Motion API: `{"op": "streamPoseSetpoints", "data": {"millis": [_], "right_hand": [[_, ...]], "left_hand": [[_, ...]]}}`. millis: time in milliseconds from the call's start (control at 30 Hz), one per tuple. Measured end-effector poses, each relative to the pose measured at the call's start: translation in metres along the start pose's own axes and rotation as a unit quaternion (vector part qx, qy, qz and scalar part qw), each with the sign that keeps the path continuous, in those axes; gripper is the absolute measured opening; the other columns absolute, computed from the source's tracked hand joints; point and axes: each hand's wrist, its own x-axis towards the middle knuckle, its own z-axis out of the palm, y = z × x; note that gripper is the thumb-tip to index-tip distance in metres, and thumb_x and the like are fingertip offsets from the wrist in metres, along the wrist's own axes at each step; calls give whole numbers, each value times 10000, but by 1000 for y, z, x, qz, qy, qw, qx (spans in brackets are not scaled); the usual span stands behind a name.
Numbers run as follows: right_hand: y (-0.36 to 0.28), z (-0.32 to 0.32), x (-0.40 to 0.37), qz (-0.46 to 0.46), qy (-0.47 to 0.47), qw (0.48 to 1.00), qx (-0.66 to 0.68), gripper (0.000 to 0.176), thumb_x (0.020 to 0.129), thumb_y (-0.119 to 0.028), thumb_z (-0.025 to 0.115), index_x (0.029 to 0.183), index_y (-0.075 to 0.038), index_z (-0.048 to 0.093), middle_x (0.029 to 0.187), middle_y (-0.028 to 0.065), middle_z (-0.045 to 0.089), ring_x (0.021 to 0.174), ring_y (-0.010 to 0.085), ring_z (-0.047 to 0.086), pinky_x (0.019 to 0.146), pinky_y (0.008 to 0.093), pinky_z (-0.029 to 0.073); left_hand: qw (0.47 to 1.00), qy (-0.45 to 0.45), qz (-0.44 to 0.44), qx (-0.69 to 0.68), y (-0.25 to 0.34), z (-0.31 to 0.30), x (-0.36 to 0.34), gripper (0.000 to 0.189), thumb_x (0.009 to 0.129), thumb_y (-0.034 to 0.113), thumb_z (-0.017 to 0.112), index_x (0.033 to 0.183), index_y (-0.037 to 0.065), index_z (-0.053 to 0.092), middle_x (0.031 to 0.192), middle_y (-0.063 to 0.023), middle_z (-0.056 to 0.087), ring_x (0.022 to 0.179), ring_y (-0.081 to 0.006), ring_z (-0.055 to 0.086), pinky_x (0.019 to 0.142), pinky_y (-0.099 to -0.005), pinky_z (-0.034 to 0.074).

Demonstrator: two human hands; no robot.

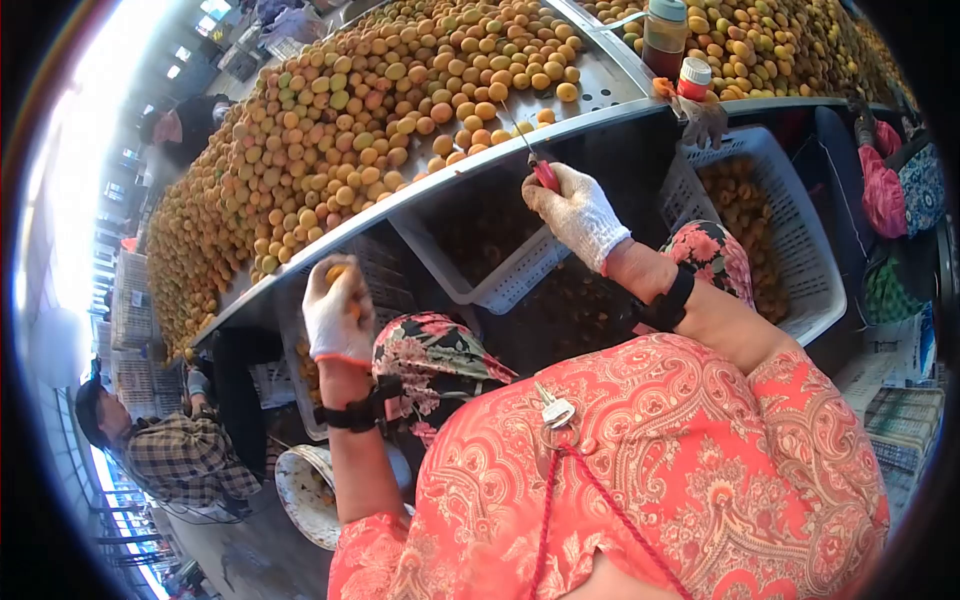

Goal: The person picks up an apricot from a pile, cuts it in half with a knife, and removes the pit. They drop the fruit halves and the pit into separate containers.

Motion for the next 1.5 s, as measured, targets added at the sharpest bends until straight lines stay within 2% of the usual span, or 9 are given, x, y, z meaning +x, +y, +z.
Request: {"op": "streamPoseSetpoints", "data": {"millis": [233, 267, 367, 533, 900, 1167, 1333, 1433, 1500], "right_hand": [[19, -21, 7, 56, 3, 997, 49, 210, 916, -225, 642, 946, -18, 625, 771, 24, 607, 715, 114, 562, 679, 292, 456], [20, -24, 8, 53, 2, 997, 48, 217, 917, -227, 640, 947, -13, 622, 773, 28, 609, 711, 116, 562, 673, 295, 456], [24, -31, 11, 24, 20, 999, 40, 210, 925, -217, 627, 947, -9, 613, 757, 37, 595, 699, 119, 546, 662, 299, 451], [21, -37, 8, 42, -11, 993, 106, 191, 942, -197, 598, 957, -8, 591, 736, 50, 566, 698, 121, 520, 664, 309, 451], [29, -52, 17, 105, -52, 991, 70, 77, 967, -123, 550, 989, -54, 576, 798, -46, 531, 690, 36, 469, 612, 201, 404], [25, -52, 16, 96, -54, 993, 37, 171, 945, -160, 593, 996, 3, 585, 794, 125, 630, 725, 176, 572, 696, 333, 469], [20, -54, 9, 87, -59, 992, 75, 144, 953, -138, 581, 976, 5, 589, 770, 50, 595, 725, 121, 538, 678, 300, 461], [-2, -59, 6, 99, -78, 989, 76, 123, 967, -123, 556, 935, -13, 600, 760, -12, 538, 720, 64, 486, 647, 251, 430], [-6, -60, 4, 69, -83, 992, 62, 124, 967, -122, 548, 929, -15, 598, 752, -13, 533, 706, 66, 478, 640, 249, 425]], "left_hand": [[953, 176, 8, 247, -40, -148, 63, 232, 830, 96, 700, 1038, 69, 602, 810, -32, 603, 546, -142, 560, 414, -282, 437], [872, 189, 52, 449, -66, -221, 107, 320, 806, 124, 733, 1087, 22, 617, 949, -86, 652, 720, -214, 650, 582, -339, 548], [792, 248, 74, 552, 5, -136, 91, 411, 841, 154, 712, 1203, -13, 614, 1114, -143, 656, 964, -201, 643, 865, -321, 508], [933, -12, 147, 329, 44, 10, 154, 378, 890, 93, 639, 1248, -25, 605, 1126, -68, 666, 1023, -156, 611, 915, -274, 465], [586, -237, 225, 741, -39, 198, 283, 536, 814, 192, 662, 1338, 134, 564, 1328, -141, 564, 1202, -344, 563, 1014, -384, 468], [550, -190, 133, 802, -41, 199, 286, 390, 854, 194, 590, 1227, 83, 595, 1292, -233, 545, 1171, -401, 577, 980, -425, 490], [574, -195, 85, 791, -32, 196, 267, 385, 824, 151, 608, 1198, 63, 635, 1153, -203, 672, 1122, -339, 634, 938, -411, 514], [812, -219, 149, 520, -10, 175, 237, 411, 802, 118, 654, 1206, 43, 624, 988, -95, 679, 857, -209, 679, 714, -315, 532], [945, -262, 2, 198, 12, 165, 183, 455, 790, -4, 634, 1242, 40, 603, 980, -57, 646, 844, -170, 662, 685, -282, 523]]}}
